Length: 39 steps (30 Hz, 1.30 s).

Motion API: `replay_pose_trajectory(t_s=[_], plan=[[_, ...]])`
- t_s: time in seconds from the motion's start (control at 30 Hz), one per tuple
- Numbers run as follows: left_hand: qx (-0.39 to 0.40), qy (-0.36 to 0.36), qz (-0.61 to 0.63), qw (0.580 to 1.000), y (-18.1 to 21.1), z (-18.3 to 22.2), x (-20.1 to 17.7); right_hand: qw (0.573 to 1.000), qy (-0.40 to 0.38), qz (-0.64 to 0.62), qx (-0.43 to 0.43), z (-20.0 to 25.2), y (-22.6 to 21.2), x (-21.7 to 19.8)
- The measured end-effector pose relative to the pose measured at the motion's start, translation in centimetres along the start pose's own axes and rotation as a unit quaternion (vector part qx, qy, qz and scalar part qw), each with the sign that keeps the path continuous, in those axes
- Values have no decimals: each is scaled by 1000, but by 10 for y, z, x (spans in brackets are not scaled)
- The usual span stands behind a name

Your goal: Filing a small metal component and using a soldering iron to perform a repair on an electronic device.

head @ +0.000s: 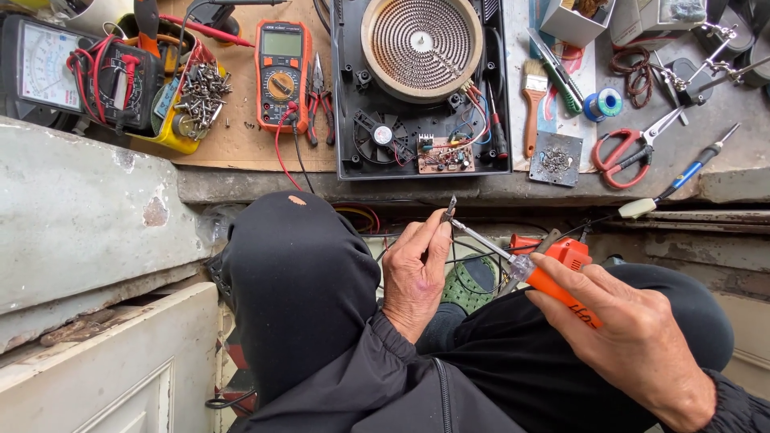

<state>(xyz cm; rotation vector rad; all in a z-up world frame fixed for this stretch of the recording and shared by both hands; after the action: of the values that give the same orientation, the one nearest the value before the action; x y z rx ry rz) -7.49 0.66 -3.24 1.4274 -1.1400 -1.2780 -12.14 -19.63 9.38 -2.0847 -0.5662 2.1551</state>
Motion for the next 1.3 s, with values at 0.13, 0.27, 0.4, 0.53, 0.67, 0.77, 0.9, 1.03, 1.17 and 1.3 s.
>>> replay_pose_trajectory(t_s=[0.13, 0.27, 0.4, 0.53, 0.67, 0.77, 0.9, 1.03, 1.17, 1.3], plan=[[-4, -2, 2, 1000, 0, 0, 0, 994, -35, -80, 59, -4, -1, -4], [1, 2, -4, 1000, -1, 0, 0, 987, -43, -109, 112, -4, 3, -2], [2, 5, -15, 1000, -1, 1, 0, 980, -52, -124, 144, -3, 4, -2], [-1, 6, -12, 1000, -3, 0, 1, 978, -53, -127, 158, -4, 6, 0], [3, 8, -17, 1000, -4, 1, 0, 977, -47, -132, 160, -3, 7, 0], [1, 6, -15, 1000, -4, 1, 0, 977, -51, -132, 160, -4, 6, -1], [-32, -10, 19, 999, -5, -2, 0, 982, -41, -117, 144, -7, 4, -3], [-61, -29, 101, 993, -14, -4, -1, 986, -37, -113, 120, -7, 4, -12], [-278, 27, 251, 927, -22, -23, -8, 981, -2, -69, 184, -20, 21, -27], [-340, 20, 310, 887, 0, -34, -18, 911, 81, -219, 339, -81, 46, 14]])
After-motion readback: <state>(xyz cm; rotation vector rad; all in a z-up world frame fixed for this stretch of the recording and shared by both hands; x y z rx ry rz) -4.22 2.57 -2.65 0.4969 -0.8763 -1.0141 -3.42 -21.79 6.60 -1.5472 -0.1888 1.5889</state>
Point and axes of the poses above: each hand's wrist, its own z-axis away from the middle knuckle, its own x-axis out of the palm, y = z × x, the point moved 3 cm from there along -z, towards the middle knuckle, and after that the axes turned 2 degrees about -y, right-handed, at the moved point
